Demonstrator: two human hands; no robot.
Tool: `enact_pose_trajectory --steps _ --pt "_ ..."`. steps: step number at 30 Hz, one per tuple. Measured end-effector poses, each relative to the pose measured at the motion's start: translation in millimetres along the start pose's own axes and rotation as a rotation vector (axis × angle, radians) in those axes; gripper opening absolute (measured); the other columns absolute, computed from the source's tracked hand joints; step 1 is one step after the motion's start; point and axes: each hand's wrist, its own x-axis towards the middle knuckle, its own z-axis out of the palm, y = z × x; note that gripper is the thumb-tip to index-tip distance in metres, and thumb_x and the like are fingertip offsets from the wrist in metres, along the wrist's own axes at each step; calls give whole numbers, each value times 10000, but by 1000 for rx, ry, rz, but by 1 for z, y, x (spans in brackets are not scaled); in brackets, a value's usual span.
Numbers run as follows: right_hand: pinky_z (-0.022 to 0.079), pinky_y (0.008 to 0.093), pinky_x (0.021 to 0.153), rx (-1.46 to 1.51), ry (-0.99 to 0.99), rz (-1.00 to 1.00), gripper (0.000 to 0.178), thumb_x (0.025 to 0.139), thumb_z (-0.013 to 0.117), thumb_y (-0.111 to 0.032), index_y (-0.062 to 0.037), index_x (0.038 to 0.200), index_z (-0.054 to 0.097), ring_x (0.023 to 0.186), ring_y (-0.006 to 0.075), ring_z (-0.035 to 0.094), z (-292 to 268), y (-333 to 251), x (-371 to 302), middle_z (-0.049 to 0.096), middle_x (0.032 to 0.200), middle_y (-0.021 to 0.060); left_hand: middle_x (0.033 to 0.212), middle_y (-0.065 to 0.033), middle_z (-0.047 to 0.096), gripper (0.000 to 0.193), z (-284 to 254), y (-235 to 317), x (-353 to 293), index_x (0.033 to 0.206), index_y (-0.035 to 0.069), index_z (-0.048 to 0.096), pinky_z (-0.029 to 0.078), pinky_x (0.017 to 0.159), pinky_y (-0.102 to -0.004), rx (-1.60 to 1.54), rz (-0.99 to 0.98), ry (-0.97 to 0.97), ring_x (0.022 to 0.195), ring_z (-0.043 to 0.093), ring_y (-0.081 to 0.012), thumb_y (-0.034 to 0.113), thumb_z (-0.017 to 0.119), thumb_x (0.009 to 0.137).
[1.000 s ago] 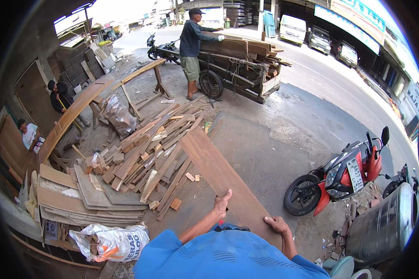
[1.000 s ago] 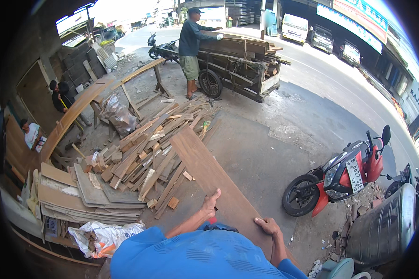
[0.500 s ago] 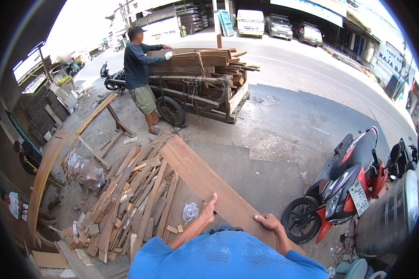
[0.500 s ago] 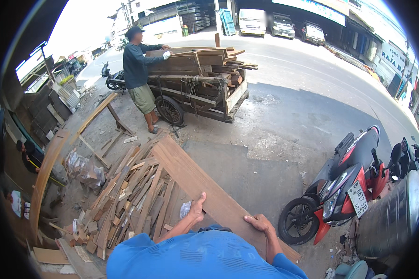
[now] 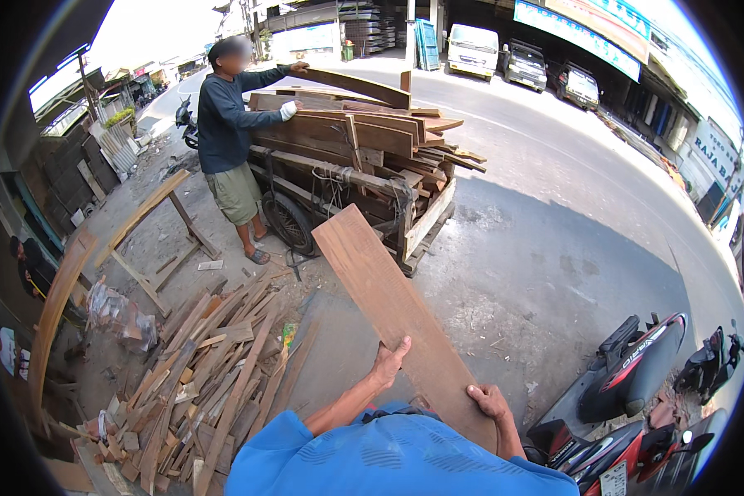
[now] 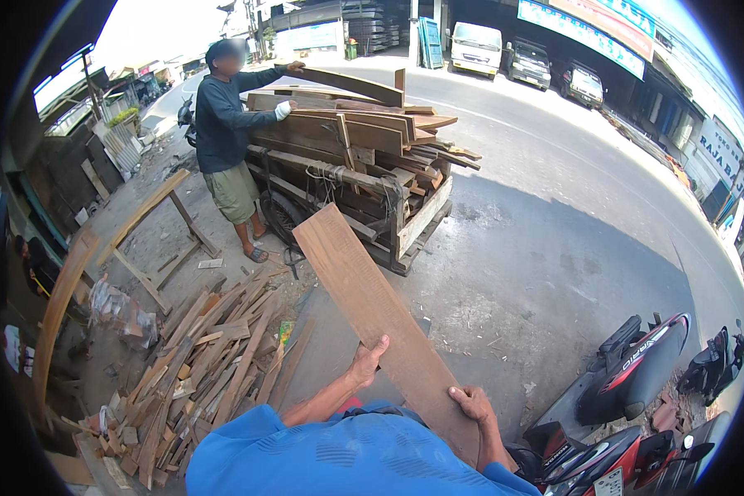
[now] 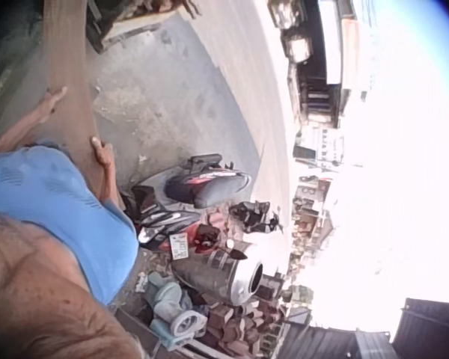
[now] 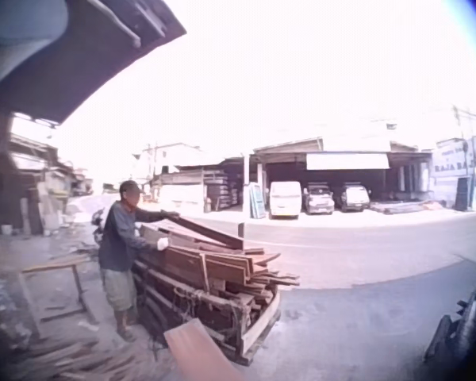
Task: The person selects several wood planks from a stack and, together with another person, loads them onto a cart outside.
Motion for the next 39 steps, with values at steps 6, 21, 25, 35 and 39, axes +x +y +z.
enact_pose_trajectory --steps 6,21,25,35,39 --pt "502 413 681 -149 -38 -53 624 803 714 -524 66 1006 725 775 235 659 -22 -110 92 701 811 181 1379 -142 473 739 -11 53 104 1433 -17 342 360 1092 -384 -86 58 111 1287 440 -245 357 707 910" --pt "514 399 648 -223 407 -262 602 720 777 -481 68 961 719 698 267 678 -41 -456 278 690 731 191 1370 -107 486 666 -35 276 435 1398 -17 412 368 1081 -367 -193 239 -115 1263 453 -206 414 646 948" --pt "510 396 648 -272 541 -363 698 705 764 -576 77 945 710 689 261 671 -75 -516 302 674 710 190 1335 -100 501 636 1 328 497 1385 -1 421 392 1070 -376 -289 321 -239 1268 446 -196 420 629 956" --pt "509 392 682 -446 713 -598 899 699 649 -788 71 957 696 723 248 658 -165 -647 382 664 731 157 1259 -105 482 613 56 434 641 1388 56 343 434 1042 -477 -255 447 -570 1260 470 -220 470 541 982" --pt "508 391 681 -433 708 -630 841 714 680 -739 64 961 697 714 238 654 -172 -694 423 667 742 152 1282 -89 465 603 60 474 686 1373 66 370 391 1076 -487 -323 428 -562 1275 457 -222 483 550 976"
